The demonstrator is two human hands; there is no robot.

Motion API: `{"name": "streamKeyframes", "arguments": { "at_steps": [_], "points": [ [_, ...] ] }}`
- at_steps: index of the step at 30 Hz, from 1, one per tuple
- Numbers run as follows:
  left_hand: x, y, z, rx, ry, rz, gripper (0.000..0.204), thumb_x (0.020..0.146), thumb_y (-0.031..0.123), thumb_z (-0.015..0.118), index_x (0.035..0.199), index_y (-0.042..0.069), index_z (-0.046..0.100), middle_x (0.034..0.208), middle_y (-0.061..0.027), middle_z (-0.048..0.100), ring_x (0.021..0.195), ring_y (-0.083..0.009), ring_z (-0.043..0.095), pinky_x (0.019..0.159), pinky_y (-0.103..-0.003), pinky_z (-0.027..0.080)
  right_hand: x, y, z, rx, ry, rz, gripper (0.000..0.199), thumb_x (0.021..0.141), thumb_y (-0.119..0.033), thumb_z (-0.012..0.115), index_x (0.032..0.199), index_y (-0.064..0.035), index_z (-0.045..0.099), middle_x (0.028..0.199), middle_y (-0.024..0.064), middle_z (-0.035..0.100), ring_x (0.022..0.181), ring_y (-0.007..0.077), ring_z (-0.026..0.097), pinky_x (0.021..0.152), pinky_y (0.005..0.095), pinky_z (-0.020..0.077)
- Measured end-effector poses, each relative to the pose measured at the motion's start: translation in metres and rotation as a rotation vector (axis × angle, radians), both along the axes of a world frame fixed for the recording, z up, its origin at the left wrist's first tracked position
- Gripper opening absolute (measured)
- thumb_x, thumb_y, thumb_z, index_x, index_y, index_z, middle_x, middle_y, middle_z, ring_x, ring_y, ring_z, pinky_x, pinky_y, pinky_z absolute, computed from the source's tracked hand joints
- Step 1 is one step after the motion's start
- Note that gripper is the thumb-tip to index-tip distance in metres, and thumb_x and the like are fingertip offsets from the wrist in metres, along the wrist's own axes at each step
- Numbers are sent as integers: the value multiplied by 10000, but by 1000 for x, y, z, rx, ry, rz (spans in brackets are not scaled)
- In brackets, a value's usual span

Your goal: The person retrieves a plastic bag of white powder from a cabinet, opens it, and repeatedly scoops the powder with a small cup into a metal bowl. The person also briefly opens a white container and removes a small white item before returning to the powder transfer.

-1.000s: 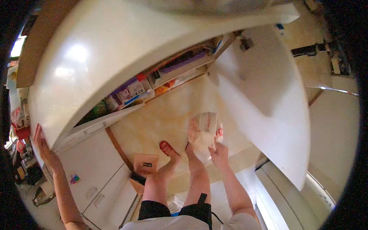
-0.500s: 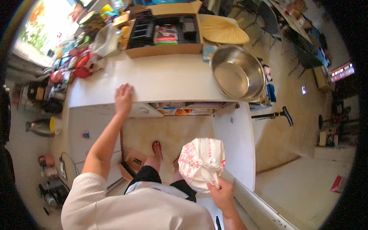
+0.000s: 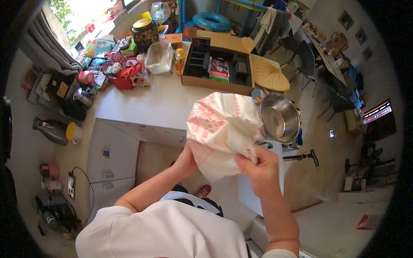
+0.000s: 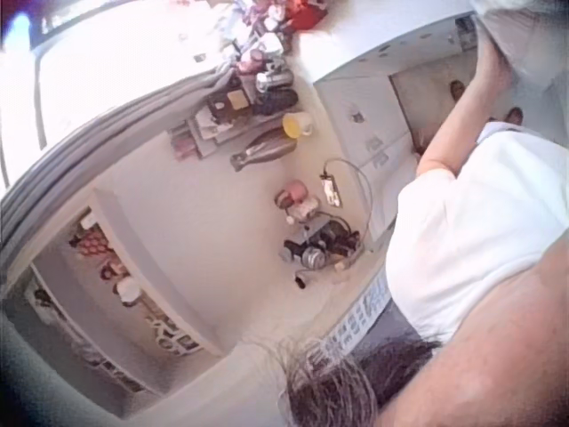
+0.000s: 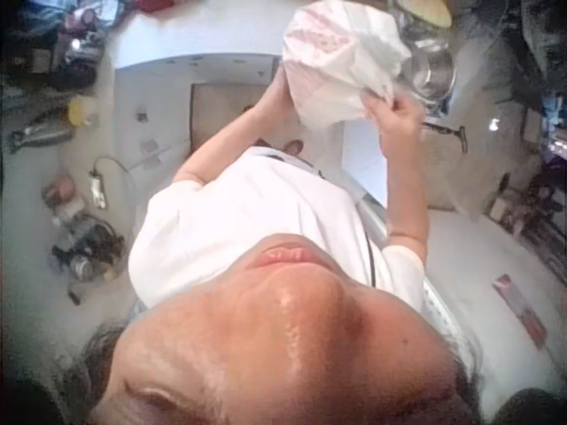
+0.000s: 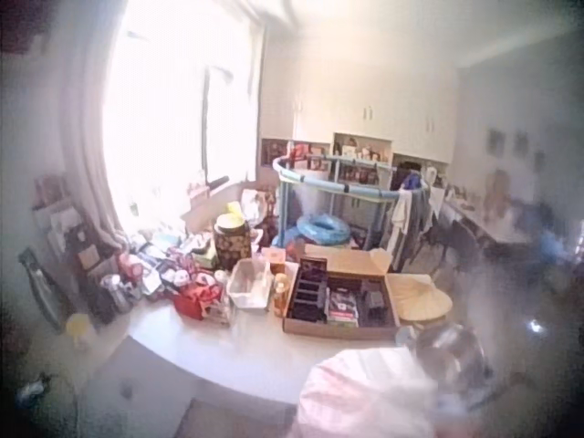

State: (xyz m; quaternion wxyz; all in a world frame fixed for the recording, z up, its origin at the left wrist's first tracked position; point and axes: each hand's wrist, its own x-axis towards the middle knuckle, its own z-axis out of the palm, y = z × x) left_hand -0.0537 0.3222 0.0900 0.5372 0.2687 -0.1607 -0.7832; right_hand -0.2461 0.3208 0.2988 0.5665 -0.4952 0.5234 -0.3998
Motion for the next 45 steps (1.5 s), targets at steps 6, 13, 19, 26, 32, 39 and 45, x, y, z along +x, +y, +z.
{"name": "streamKeyframes", "arguments": {
  "at_steps": [6,13,19,26,32,39,45],
  "points": [
    [105,-48,4,63,-192,270,766,1044,644,285,1548,70,334,1508,-127,481,1368,-254,489,1145,-411,393,88,-62,-42,-119,3,146,112,888,-71,721,963,13,725,762,-6,652,674,64,569,597,264,500],
    [208,-107,-35,68,-253,444,590,1065,500,354,1429,51,468,1330,-122,611,1188,-251,626,1007,-398,512,183,-97,-112,-59,-180,183,151,900,-88,710,997,28,705,787,-6,654,701,64,558,647,268,478],
    [225,-131,-61,89,-231,551,547,1065,477,365,1361,46,526,1278,-119,635,1138,-242,649,954,-407,540,212,-137,-129,-253,-18,298,177,916,-103,692,1036,26,702,851,-7,658,764,66,576,673,258,475],
    [221,-117,-32,76,-319,573,559,1091,465,294,1380,44,521,1309,-117,627,1165,-237,637,993,-386,519,221,-131,-128,-324,-1,251,300,907,-153,730,1140,22,658,894,19,662,784,72,585,692,260,490],
    [207,-96,-4,146,-528,571,563,1084,519,312,1350,83,549,1269,-77,643,1166,-194,611,963,-353,500,185,-112,-120,-270,223,198,498,843,-268,791,1207,18,606,905,81,622,735,155,579,714,314,519],
    [239,-98,-38,49,-735,590,672,1026,643,382,1448,129,472,1353,-41,582,1236,-200,510,1025,-401,365,1,-71,-218,-449,624,-106,742,834,-270,803,1414,24,445,1264,194,546,1079,305,587,940,385,498],
    [231,-94,-21,73,-737,628,851,963,728,431,1558,125,345,1510,-62,479,1414,-217,388,1158,-452,229,-298,35,-304,222,1375,-669,956,794,-485,781,1514,-7,374,1508,234,446,1416,398,392,1166,497,312]
  ]
}}
